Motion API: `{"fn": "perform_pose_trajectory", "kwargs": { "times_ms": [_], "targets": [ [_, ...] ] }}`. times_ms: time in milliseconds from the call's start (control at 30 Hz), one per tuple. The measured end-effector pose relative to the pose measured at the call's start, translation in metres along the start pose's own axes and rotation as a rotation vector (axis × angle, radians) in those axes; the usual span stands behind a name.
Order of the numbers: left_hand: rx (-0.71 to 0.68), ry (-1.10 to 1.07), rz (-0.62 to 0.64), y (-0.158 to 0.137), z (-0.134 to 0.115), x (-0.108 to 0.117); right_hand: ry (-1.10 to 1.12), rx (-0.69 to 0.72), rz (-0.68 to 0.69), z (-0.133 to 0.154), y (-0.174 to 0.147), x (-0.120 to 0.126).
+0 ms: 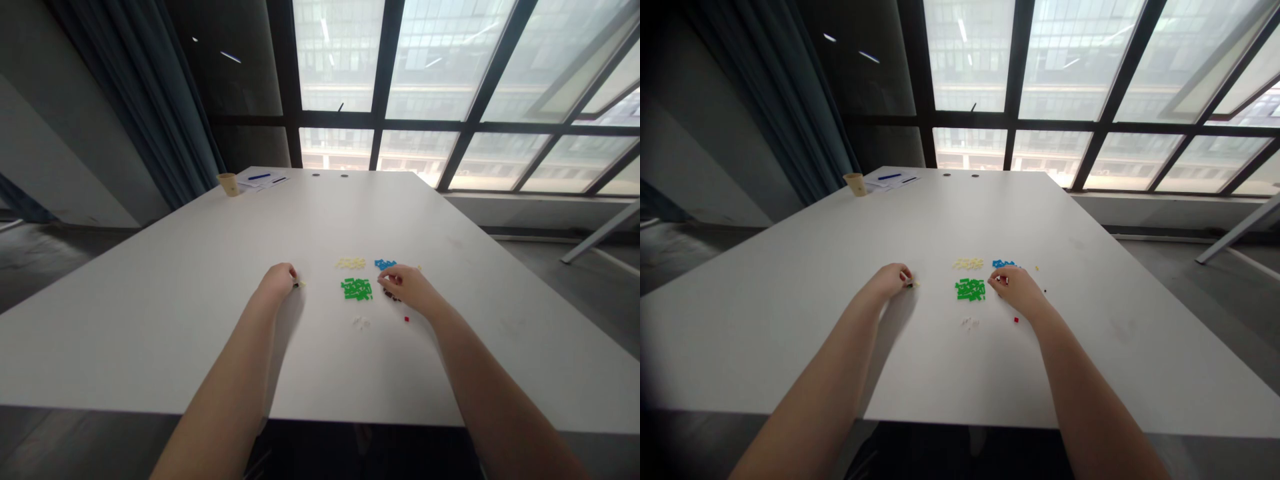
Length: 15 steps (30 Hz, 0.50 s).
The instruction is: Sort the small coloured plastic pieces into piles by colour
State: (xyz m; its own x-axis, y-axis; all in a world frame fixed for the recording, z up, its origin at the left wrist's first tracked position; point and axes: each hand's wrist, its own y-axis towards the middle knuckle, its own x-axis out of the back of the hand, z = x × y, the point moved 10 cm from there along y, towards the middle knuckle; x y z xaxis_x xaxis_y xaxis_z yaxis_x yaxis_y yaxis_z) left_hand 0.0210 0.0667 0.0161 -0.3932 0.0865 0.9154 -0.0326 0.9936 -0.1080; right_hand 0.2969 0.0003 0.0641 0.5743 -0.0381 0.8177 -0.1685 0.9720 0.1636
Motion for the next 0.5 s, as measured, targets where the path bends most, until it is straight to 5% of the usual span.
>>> {"fn": "perform_pose_trajectory", "kwargs": {
  "times_ms": [300,500],
  "targets": [
    [-0.12,0.048,0.033,0.007,-0.011,-0.013,-0.04,0.003,-0.037,-0.004,0.001,0.006],
    [-0.128,0.109,-0.061,0.003,-0.018,-0.007,-0.049,-0.026,-0.147,-0.012,0.001,0.025]
  ]
}}
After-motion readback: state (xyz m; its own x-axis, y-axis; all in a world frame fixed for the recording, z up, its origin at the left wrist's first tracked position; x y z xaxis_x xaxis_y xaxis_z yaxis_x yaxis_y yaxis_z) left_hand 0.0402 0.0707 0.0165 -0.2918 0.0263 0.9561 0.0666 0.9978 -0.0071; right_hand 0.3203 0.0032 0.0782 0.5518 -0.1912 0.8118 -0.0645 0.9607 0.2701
